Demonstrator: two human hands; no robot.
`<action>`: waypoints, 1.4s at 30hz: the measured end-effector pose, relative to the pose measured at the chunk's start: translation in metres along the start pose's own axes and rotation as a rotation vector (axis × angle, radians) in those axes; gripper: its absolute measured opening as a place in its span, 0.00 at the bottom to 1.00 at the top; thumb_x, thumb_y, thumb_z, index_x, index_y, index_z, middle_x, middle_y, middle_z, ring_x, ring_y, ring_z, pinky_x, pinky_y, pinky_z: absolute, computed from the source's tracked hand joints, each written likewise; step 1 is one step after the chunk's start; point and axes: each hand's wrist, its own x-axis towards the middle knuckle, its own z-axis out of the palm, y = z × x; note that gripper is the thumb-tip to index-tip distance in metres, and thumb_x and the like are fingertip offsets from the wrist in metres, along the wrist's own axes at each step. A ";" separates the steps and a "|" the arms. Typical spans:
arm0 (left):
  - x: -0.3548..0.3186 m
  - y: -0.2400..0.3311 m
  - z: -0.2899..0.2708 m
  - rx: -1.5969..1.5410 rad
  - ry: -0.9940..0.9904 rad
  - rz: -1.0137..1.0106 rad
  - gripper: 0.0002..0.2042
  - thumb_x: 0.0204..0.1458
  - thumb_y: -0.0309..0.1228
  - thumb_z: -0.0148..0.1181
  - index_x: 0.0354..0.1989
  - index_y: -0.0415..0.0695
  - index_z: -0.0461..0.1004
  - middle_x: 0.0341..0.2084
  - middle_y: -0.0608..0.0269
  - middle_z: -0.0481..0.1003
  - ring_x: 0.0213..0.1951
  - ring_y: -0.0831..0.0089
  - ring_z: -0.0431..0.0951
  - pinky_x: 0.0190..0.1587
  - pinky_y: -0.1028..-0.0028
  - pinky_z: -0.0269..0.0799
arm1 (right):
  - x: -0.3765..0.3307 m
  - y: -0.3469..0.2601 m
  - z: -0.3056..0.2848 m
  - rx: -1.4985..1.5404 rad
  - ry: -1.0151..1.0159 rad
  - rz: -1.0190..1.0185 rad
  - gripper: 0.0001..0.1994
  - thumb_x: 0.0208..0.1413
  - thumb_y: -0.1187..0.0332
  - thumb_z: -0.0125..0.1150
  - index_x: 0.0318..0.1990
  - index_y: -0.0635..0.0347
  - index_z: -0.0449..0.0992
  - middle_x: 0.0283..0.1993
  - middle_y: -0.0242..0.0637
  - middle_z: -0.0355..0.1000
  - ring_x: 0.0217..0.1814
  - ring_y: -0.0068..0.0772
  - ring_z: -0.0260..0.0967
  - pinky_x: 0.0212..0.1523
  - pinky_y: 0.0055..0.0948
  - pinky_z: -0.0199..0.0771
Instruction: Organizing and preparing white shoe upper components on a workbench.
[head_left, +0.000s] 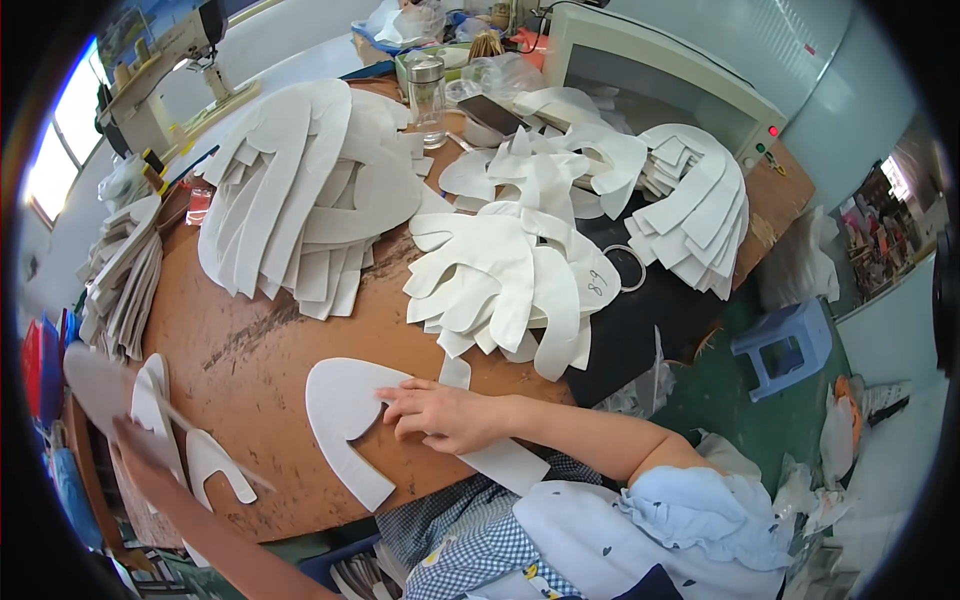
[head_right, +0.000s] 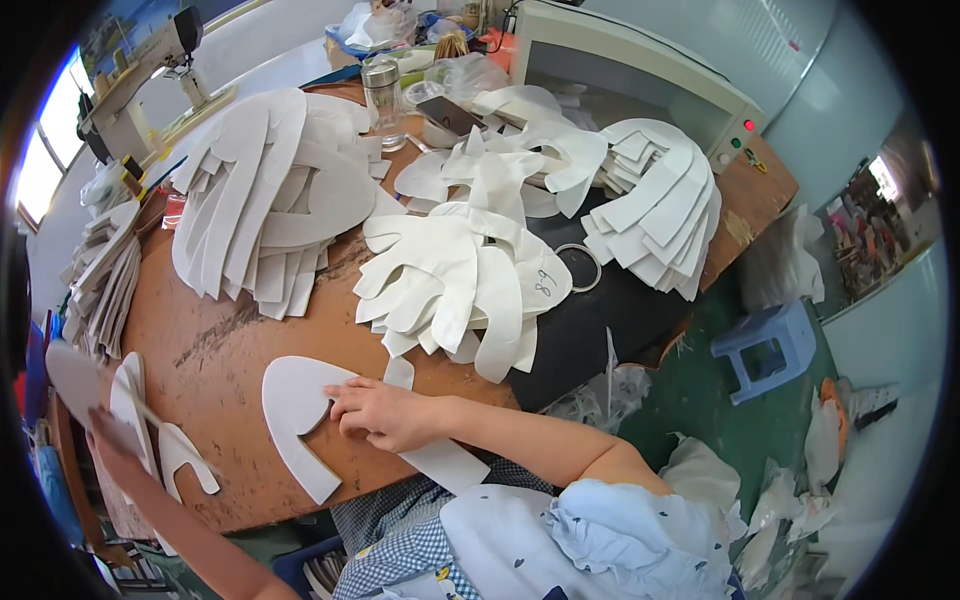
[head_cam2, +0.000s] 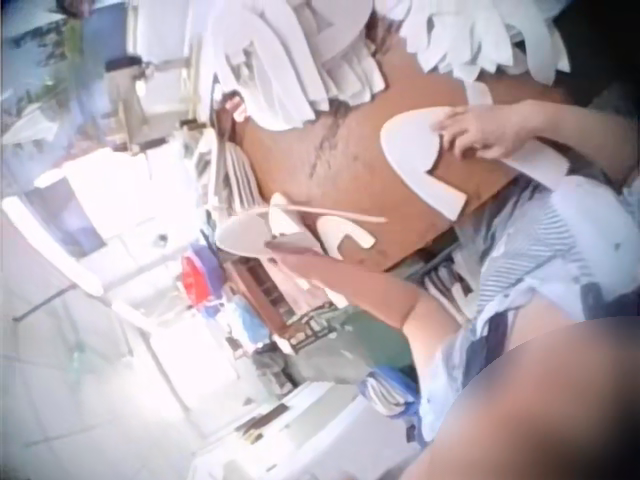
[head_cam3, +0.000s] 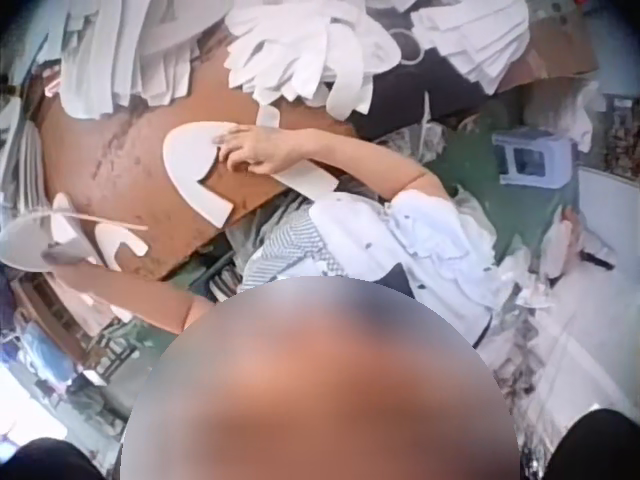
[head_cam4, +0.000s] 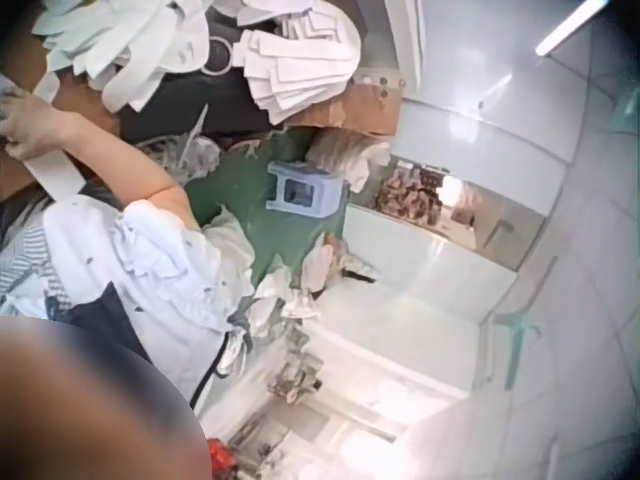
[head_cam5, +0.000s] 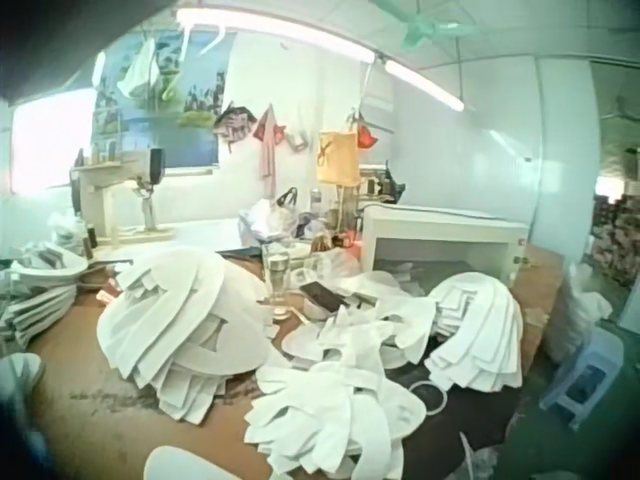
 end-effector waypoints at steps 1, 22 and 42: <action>0.021 -0.009 0.019 0.092 -0.037 -0.004 0.21 0.55 0.39 0.64 0.53 0.38 0.72 0.42 0.57 0.78 0.43 0.67 0.77 0.48 0.68 0.71 | 0.000 0.001 0.000 -0.001 0.001 0.003 0.11 0.44 0.77 0.64 0.37 0.60 0.74 0.56 0.42 0.68 0.75 0.46 0.50 0.74 0.49 0.47; -0.259 0.011 0.125 0.575 -0.811 0.544 0.17 0.51 0.17 0.57 0.51 0.39 0.71 0.57 0.48 0.66 0.63 0.52 0.64 0.64 0.59 0.61 | -0.100 0.113 -0.247 -0.676 0.849 1.192 0.15 0.52 0.57 0.66 0.35 0.61 0.80 0.35 0.42 0.80 0.39 0.43 0.78 0.42 0.39 0.76; -0.296 0.017 0.080 0.615 -0.733 0.325 0.13 0.53 0.18 0.58 0.47 0.39 0.73 0.54 0.53 0.69 0.59 0.54 0.68 0.60 0.62 0.66 | -0.064 0.082 -0.235 -0.839 0.921 0.680 0.08 0.48 0.74 0.68 0.27 0.64 0.72 0.29 0.36 0.74 0.26 0.32 0.71 0.29 0.30 0.71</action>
